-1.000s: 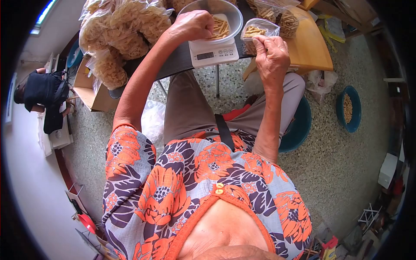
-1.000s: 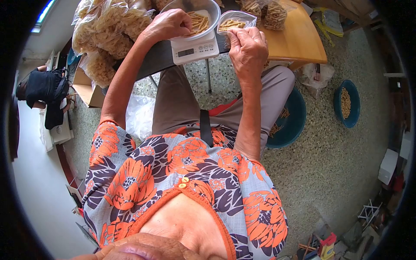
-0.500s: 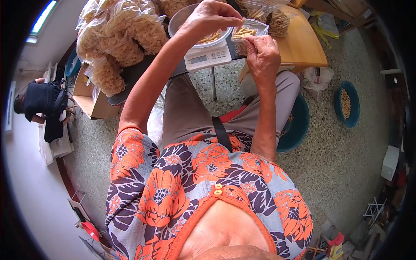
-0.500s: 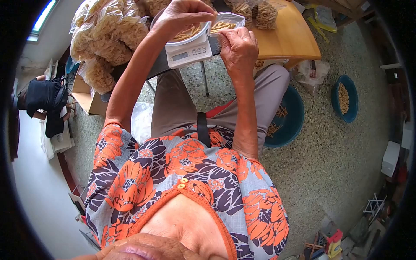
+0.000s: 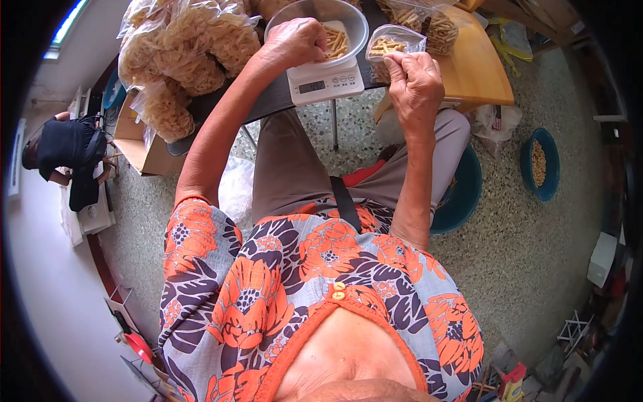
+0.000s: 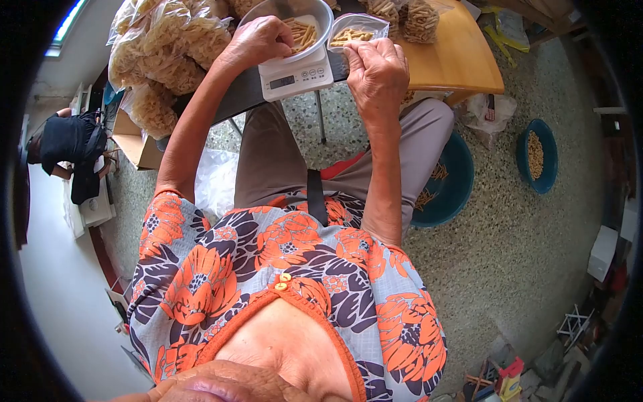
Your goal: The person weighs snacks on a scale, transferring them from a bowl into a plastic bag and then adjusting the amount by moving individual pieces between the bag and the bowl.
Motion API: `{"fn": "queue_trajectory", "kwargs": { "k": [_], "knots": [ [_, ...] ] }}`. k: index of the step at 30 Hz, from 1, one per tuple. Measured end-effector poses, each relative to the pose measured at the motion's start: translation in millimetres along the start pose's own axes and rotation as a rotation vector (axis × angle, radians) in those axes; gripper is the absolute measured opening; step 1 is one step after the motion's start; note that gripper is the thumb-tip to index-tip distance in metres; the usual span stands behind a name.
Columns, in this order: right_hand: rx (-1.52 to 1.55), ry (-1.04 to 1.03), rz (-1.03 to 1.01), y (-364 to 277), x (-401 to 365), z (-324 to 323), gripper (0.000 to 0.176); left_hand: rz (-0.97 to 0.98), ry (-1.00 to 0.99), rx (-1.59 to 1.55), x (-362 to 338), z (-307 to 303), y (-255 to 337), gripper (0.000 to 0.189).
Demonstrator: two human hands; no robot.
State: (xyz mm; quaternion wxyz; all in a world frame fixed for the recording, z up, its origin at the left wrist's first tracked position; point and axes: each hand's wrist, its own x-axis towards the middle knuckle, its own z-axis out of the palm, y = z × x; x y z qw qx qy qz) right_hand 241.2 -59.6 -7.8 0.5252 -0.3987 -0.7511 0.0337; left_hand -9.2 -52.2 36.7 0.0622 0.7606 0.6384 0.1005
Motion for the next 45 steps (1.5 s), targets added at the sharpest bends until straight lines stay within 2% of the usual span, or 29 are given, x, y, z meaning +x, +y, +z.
{"fn": "queue_trajectory", "kwargs": {
  "k": [13,16,18,19,21,22,25,26,29,31,33,34,35,37,38,43,45],
  "knots": [
    [-0.011,-0.022,0.002,-2,1,0,0.014,-0.004,-0.042,0.036,8,9,0,0.019],
    [-0.013,-0.020,0.006,-2,1,1,0.014,0.004,-0.045,-0.072,8,6,-7,0.021],
    [-0.011,-0.024,0.010,-4,0,1,0.013,-0.005,-0.051,-0.320,9,3,-13,0.022],
    [-0.011,-0.029,0.015,-5,0,2,0.013,-0.007,-0.048,-0.317,8,3,-15,0.022],
    [-0.015,-0.023,0.007,-5,0,2,0.013,-0.045,0.043,-0.638,7,-1,-15,0.029],
    [-0.024,-0.020,0.003,-5,0,2,0.013,-0.042,0.046,-0.635,8,-3,-15,0.029],
    [-0.004,0.054,-0.002,-3,1,3,0.014,-0.198,-0.224,-1.543,11,-15,-5,0.029],
    [-0.009,0.059,0.000,-3,1,3,0.014,-0.193,-0.229,-1.540,13,-16,-1,0.029],
    [-0.021,0.082,-0.008,-3,1,1,0.013,-0.144,-0.294,-1.786,20,-15,16,0.018],
    [-0.008,0.070,-0.009,-5,1,-1,0.013,-0.137,-0.223,-1.741,24,-12,32,0.021],
    [-0.001,0.068,-0.001,-5,1,-1,0.013,-0.042,-0.147,-1.493,25,-21,48,0.017],
    [0.007,0.064,0.008,-5,1,-2,0.013,-0.103,-0.075,-1.286,24,-26,61,0.017],
    [0.005,0.066,0.010,-4,0,-3,0.013,-0.101,-0.078,-1.286,28,-19,63,0.017],
    [0.012,0.065,0.005,-3,1,-4,0.014,0.165,0.241,-1.080,35,-5,62,0.016],
    [0.014,0.065,0.007,-2,1,-4,0.014,0.143,0.279,-0.974,32,-12,62,0.015],
    [-0.012,0.059,0.010,-2,0,-6,0.014,0.151,0.274,-0.700,26,-6,14,0.015],
    [-0.009,0.055,0.007,-3,0,-4,0.014,0.121,0.185,-0.318,20,0,4,0.018]
  ]
}}
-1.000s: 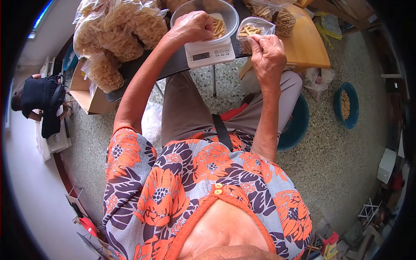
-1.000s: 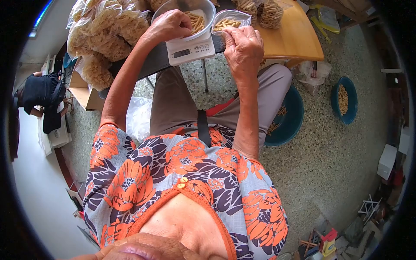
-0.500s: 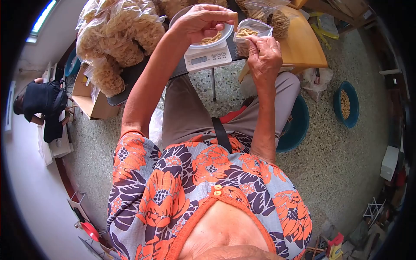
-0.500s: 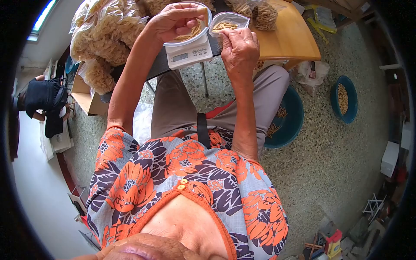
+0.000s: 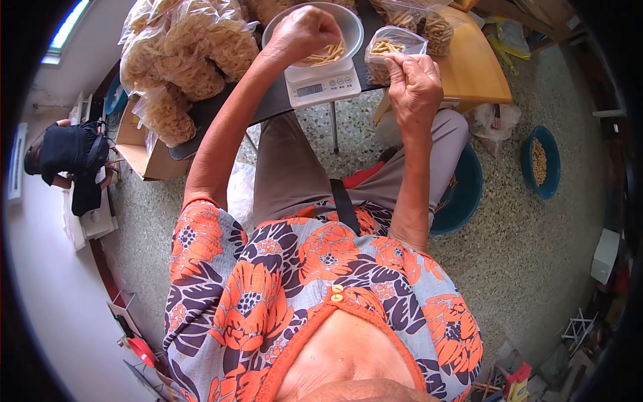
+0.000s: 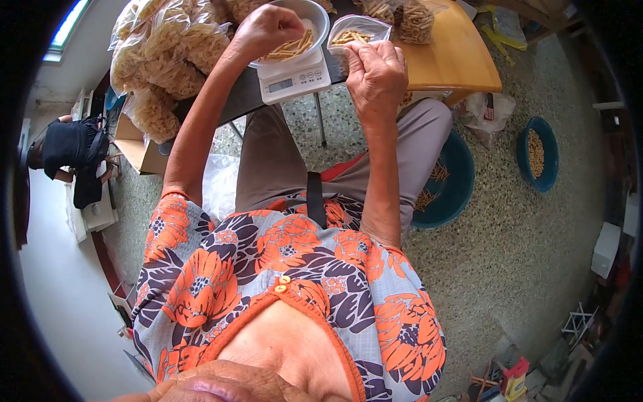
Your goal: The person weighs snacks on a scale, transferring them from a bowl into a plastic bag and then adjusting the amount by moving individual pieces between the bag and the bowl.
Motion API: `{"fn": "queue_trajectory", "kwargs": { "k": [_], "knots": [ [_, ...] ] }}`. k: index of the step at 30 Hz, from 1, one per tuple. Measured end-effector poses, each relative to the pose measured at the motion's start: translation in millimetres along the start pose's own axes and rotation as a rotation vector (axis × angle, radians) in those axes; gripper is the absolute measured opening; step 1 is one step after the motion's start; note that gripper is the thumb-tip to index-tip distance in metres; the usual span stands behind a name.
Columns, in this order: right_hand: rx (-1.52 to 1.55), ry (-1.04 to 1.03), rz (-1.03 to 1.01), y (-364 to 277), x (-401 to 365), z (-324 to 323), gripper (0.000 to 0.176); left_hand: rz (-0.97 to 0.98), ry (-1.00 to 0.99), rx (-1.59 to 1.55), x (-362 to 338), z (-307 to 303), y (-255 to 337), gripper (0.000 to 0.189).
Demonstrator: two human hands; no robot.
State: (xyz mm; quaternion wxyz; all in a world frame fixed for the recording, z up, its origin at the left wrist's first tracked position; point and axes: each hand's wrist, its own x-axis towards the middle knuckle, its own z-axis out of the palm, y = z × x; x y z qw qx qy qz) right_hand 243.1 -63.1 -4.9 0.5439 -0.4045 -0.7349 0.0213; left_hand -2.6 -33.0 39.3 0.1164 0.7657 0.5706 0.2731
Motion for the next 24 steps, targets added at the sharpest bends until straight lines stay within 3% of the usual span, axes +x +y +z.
{"fn": "queue_trajectory", "kwargs": {
  "k": [5,15,24],
  "knots": [
    [0.015,0.004,-0.003,2,-1,2,0.015,-0.144,-0.152,0.132,-7,18,-7,0.023],
    [0.001,-0.014,0.004,2,0,2,0.014,-0.141,-0.147,0.148,-3,27,-9,0.024],
    [0.006,-0.032,-0.001,-2,-1,4,0.014,-0.126,-0.017,-0.148,-4,3,-15,0.023]
  ]
}}
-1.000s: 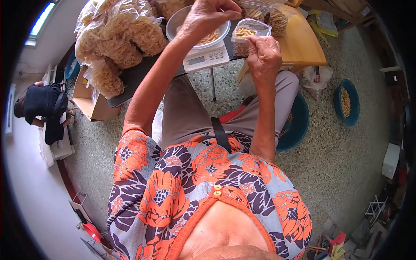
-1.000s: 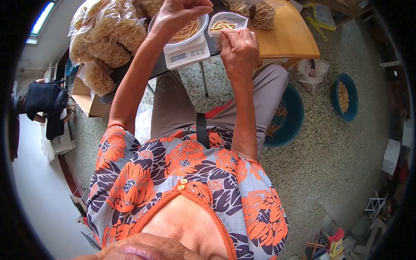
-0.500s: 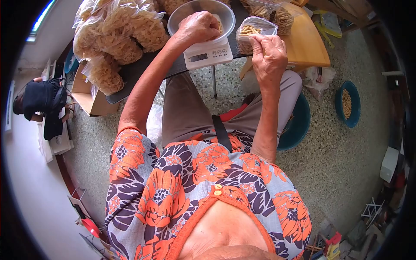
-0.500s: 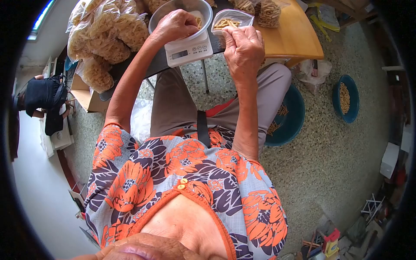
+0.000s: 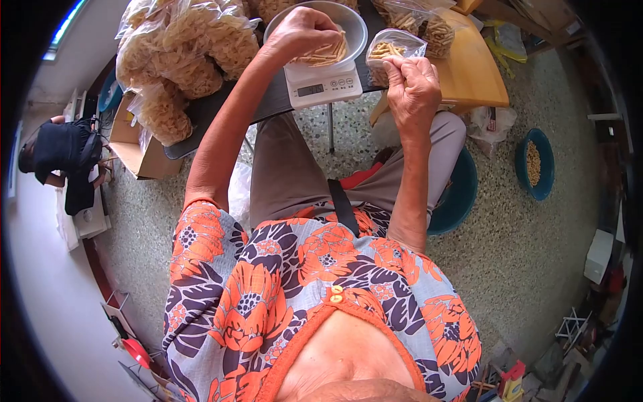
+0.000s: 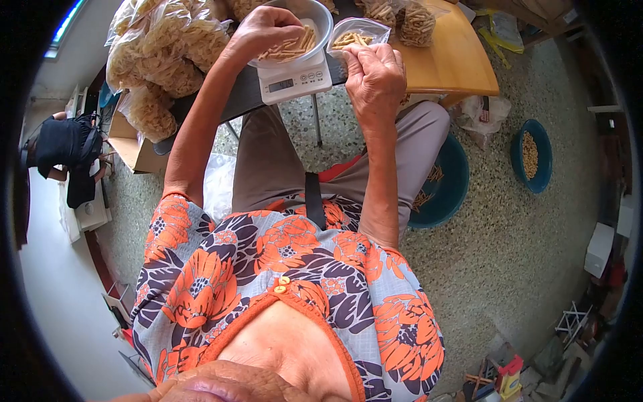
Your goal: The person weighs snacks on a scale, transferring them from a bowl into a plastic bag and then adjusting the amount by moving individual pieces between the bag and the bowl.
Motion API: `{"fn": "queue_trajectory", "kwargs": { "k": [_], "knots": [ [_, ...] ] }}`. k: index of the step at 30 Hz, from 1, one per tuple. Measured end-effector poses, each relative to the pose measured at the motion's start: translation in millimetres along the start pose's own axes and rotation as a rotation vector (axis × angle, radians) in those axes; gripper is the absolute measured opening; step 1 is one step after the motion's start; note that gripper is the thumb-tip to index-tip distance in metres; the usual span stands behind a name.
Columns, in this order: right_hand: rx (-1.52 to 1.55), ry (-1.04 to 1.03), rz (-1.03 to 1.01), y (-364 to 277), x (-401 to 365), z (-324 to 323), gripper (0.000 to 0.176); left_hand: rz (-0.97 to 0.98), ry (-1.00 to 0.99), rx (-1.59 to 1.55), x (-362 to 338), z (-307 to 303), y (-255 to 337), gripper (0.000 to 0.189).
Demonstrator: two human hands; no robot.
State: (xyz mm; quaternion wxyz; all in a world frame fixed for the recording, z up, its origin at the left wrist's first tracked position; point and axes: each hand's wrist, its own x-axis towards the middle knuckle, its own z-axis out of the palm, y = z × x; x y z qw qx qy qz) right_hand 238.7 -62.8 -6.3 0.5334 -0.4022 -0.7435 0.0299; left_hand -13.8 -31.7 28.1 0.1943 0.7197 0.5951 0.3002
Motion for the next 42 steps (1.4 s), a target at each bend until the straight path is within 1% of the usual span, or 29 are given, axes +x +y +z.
{"fn": "queue_trajectory", "kwargs": {
  "k": [2,3,4,6,7,10,11,12,14,15,16,18,20,22,23,24,26,27,28,30,32,34,38,41,42],
  "knots": [
    [-0.011,-0.006,-0.004,-2,1,-2,0.013,-0.280,-0.118,-0.702,-3,-9,1,0.018],
    [-0.010,-0.007,-0.005,-3,1,-2,0.014,-0.328,-0.034,-0.712,-4,-9,7,0.020],
    [-0.010,-0.007,-0.006,-3,2,-3,0.014,-0.324,-0.034,-0.709,0,-7,1,0.020],
    [-0.015,-0.001,-0.011,-2,2,-2,0.014,-0.326,-0.219,-1.388,11,-1,-6,0.021],
    [-0.021,-0.001,-0.014,-1,1,-2,0.014,-0.376,-0.171,-1.440,13,5,-10,0.018],
    [-0.024,-0.005,-0.015,-2,1,-2,0.014,-0.380,-0.148,-1.501,19,20,2,0.020],
    [-0.027,-0.003,-0.015,-1,1,-2,0.014,-0.294,-0.102,-1.442,16,24,14,0.017],
    [-0.023,-0.002,-0.006,-1,1,-1,0.014,-0.293,-0.105,-1.443,14,28,28,0.017],
    [-0.020,0.000,0.004,0,1,-2,0.013,-0.114,0.049,-0.972,10,30,54,0.010],
    [-0.014,-0.003,0.007,-1,1,-2,0.013,-0.183,0.036,-0.870,7,24,66,0.019],
    [-0.007,-0.006,0.011,-1,1,-3,0.013,-0.184,0.033,-0.871,9,26,68,0.019],
    [-0.005,-0.004,0.008,0,1,-4,0.013,0.084,0.180,-0.471,12,27,76,0.016],
    [0.003,-0.005,0.008,1,1,-4,0.013,0.035,0.161,-0.400,10,10,78,0.012],
    [0.006,0.004,0.009,2,1,-5,0.013,0.140,0.165,-0.314,12,-2,59,0.010],
    [0.014,-0.001,0.013,3,1,-4,0.013,0.117,0.102,-0.220,11,-10,50,0.011],
    [0.014,0.010,0.006,4,1,-3,0.013,0.109,0.103,-0.216,9,-15,43,0.011],
    [0.017,0.020,-0.001,5,1,-2,0.013,0.112,0.036,0.300,5,-19,26,0.013],
    [0.020,0.024,-0.005,5,1,-1,0.012,0.283,0.074,0.422,4,-16,11,0.014],
    [0.022,0.028,-0.008,5,1,0,0.012,0.281,0.074,0.424,3,-11,-3,0.014],
    [0.024,0.026,-0.011,5,1,1,0.012,0.066,-0.099,0.464,-6,-7,8,0.020],
    [0.021,0.022,-0.015,5,1,0,0.012,0.045,-0.083,0.487,-9,-2,6,0.019],
    [0.025,0.030,-0.017,7,2,-1,0.012,0.011,-0.163,0.537,-13,-3,12,0.019],
    [0.007,0.015,-0.001,7,2,-1,0.012,-0.009,-0.189,0.589,-13,-3,12,0.018],
    [0.006,0.021,-0.023,6,2,0,0.012,0.013,-0.184,0.617,-12,-1,13,0.015],
    [0.011,0.020,-0.024,5,2,0,0.012,-0.010,-0.202,0.632,-11,0,13,0.015]
  ]
}}
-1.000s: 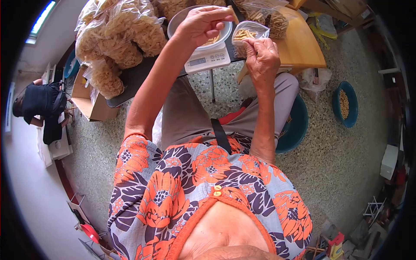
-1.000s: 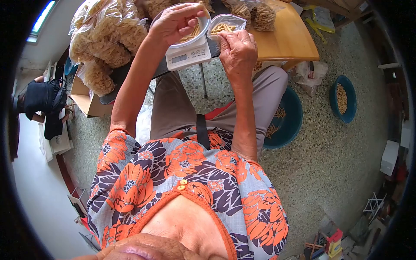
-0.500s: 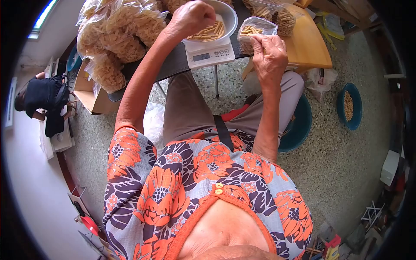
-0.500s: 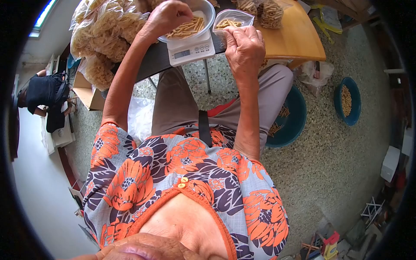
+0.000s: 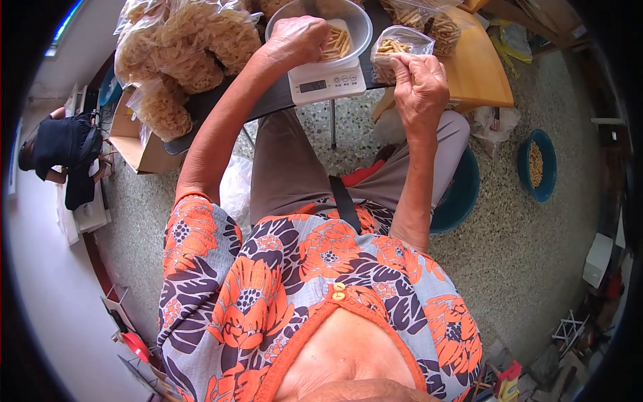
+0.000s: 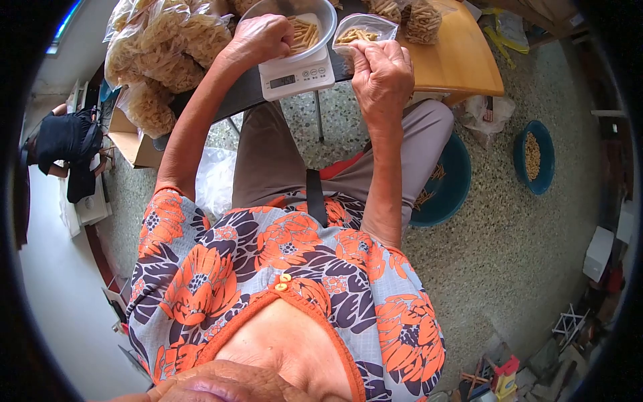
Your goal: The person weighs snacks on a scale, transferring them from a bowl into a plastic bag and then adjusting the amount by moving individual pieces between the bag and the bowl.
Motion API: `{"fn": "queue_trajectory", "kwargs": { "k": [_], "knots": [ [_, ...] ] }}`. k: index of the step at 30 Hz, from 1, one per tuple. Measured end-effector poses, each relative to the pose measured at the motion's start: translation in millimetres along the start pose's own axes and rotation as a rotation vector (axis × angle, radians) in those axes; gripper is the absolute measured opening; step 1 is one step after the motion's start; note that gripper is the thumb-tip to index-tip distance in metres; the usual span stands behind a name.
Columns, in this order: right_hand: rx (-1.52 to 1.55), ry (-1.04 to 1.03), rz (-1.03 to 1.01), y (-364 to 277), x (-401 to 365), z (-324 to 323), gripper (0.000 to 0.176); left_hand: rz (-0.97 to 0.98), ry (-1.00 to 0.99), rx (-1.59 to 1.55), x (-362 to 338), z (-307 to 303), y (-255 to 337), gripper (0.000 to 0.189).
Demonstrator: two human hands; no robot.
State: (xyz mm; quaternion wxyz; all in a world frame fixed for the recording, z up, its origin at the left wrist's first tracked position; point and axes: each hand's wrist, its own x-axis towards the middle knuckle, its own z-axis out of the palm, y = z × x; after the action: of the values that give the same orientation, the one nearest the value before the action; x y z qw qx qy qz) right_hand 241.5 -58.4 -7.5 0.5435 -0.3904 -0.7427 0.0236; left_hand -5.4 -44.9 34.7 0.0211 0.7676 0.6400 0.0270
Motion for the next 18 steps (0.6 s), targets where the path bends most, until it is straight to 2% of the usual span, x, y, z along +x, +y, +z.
{"fn": "queue_trajectory", "kwargs": {
  "k": [5,8,10,11,14,15,16,18],
  "knots": [
    [-0.010,-0.006,0.001,0,0,-2,0.013,0.013,0.009,0.053,1,2,-2,0.013],
    [-0.006,-0.009,0.010,-1,0,-1,0.013,0.074,0.105,0.008,-1,1,-14,0.014],
    [-0.014,-0.018,0.009,-1,-1,-2,0.013,0.046,0.095,-0.267,-3,-6,-17,0.016],
    [-0.012,-0.015,0.008,-2,0,-3,0.013,0.046,0.096,-0.264,-4,-9,-18,0.016],
    [-0.019,-0.043,0.028,-7,1,-4,0.012,-0.062,0.042,-1.016,-7,-16,-21,0.018],
    [-0.019,-0.044,0.027,-7,0,-4,0.012,-0.046,-0.103,-1.360,-4,-19,-26,0.020],
    [-0.020,-0.044,0.028,-7,0,-3,0.012,-0.042,-0.102,-1.357,-1,-18,-26,0.020],
    [-0.025,-0.040,0.022,-7,-1,-3,0.012,0.081,-0.362,-2.031,4,-15,-18,0.022]
  ]
}}
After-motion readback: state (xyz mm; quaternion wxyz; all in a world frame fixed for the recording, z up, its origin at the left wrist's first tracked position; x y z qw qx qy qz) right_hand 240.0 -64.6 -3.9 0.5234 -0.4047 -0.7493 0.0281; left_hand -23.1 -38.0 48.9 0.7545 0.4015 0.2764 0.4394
